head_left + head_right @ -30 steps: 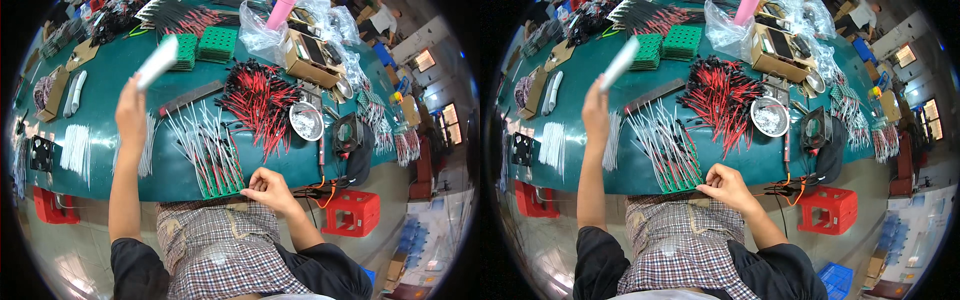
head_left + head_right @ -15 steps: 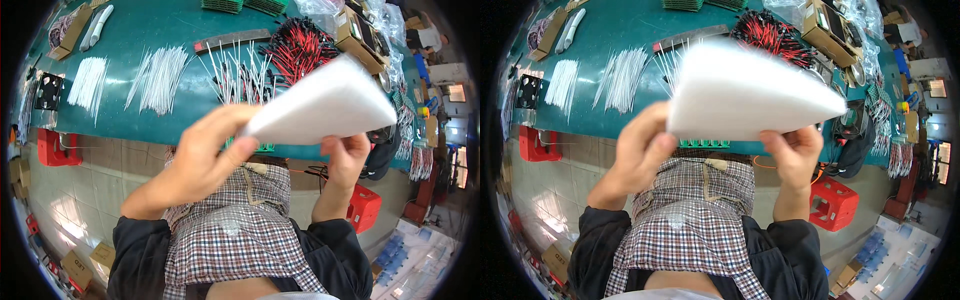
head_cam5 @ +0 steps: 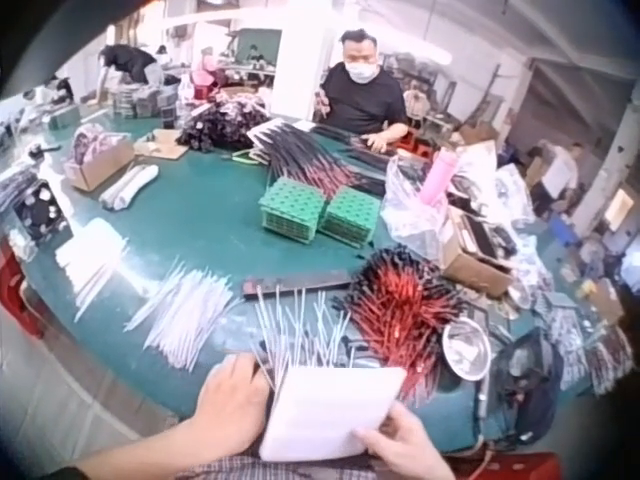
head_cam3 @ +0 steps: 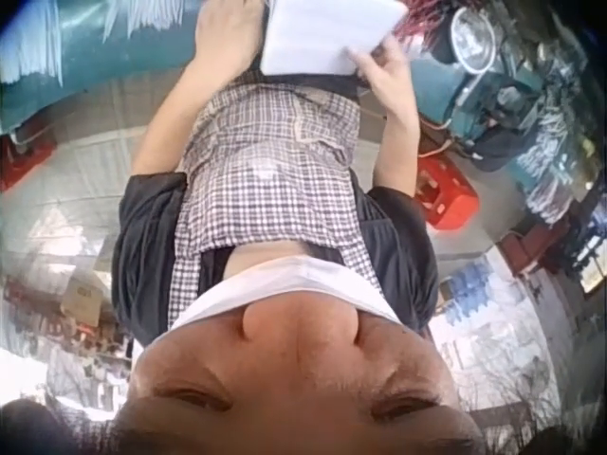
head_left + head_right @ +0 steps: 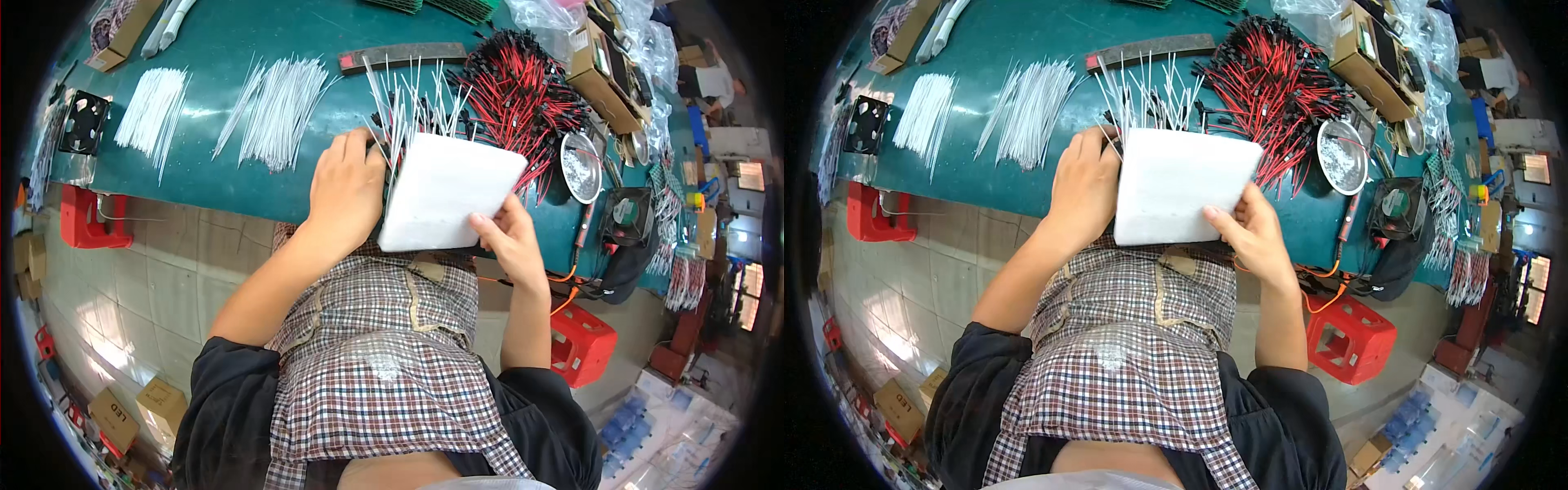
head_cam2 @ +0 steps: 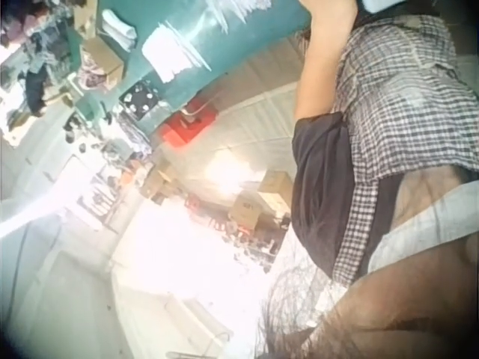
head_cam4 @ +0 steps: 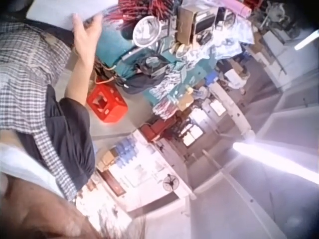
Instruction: Soldering wires and electronic components onto a printed circuit board at an industrial workbench.
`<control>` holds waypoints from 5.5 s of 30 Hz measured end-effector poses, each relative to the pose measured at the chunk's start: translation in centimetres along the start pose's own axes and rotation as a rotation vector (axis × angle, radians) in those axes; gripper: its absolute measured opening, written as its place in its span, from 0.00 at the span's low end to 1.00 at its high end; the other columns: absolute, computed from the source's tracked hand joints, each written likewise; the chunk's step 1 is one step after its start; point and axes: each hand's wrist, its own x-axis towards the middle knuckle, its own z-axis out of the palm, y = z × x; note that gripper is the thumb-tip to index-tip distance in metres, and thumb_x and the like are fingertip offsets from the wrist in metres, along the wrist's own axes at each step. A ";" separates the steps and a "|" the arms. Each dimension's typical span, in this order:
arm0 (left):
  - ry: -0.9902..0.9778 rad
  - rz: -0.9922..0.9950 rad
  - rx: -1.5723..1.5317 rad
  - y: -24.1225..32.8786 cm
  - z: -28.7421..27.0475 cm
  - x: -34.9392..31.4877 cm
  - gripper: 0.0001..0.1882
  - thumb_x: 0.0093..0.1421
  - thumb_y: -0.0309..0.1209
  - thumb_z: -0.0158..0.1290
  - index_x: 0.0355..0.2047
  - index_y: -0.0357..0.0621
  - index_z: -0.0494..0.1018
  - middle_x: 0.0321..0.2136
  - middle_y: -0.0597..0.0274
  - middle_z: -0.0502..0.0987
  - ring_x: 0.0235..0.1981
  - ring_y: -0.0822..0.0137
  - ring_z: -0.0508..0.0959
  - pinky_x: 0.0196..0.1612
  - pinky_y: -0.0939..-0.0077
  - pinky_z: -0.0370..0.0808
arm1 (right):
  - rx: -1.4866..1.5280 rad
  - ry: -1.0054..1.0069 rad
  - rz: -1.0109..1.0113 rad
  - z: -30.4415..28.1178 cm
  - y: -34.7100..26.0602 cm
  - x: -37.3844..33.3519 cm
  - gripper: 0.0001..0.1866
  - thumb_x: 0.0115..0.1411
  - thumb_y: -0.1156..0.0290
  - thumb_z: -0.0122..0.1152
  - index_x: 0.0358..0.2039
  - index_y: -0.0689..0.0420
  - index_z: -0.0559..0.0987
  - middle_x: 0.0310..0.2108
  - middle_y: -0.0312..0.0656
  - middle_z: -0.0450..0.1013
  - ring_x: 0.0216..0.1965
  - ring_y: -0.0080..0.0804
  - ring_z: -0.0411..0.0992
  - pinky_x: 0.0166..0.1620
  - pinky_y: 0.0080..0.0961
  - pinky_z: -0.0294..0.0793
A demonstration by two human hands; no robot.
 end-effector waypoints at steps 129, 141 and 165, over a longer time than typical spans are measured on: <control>0.020 0.298 -0.034 -1.5 -2.7 -4.0 0.27 0.46 0.27 0.57 0.51 0.46 0.76 0.54 0.67 0.76 0.56 0.69 0.75 0.65 0.59 0.61 | -1.274 -0.665 -0.884 3.4 -9.8 14.9 0.22 0.48 0.80 0.65 0.44 0.45 0.86 0.42 0.32 0.77 0.49 0.36 0.71 0.56 0.37 0.64; 0.052 0.310 -0.059 -1.2 -3.0 -3.7 0.22 0.47 0.27 0.58 0.45 0.44 0.78 0.48 0.66 0.78 0.53 0.69 0.76 0.65 0.60 0.63 | -1.305 -0.629 -0.906 3.4 -9.2 14.3 0.22 0.47 0.80 0.66 0.44 0.48 0.86 0.42 0.33 0.76 0.49 0.37 0.72 0.56 0.37 0.65; 0.021 0.249 -0.074 0.5 -5.2 -4.6 0.26 0.49 0.25 0.57 0.52 0.49 0.76 0.55 0.66 0.76 0.58 0.59 0.72 0.63 0.52 0.61 | -1.471 -0.175 -0.554 2.9 8.9 -3.7 0.12 0.59 0.70 0.60 0.44 0.54 0.81 0.32 0.43 0.78 0.31 0.41 0.78 0.32 0.37 0.78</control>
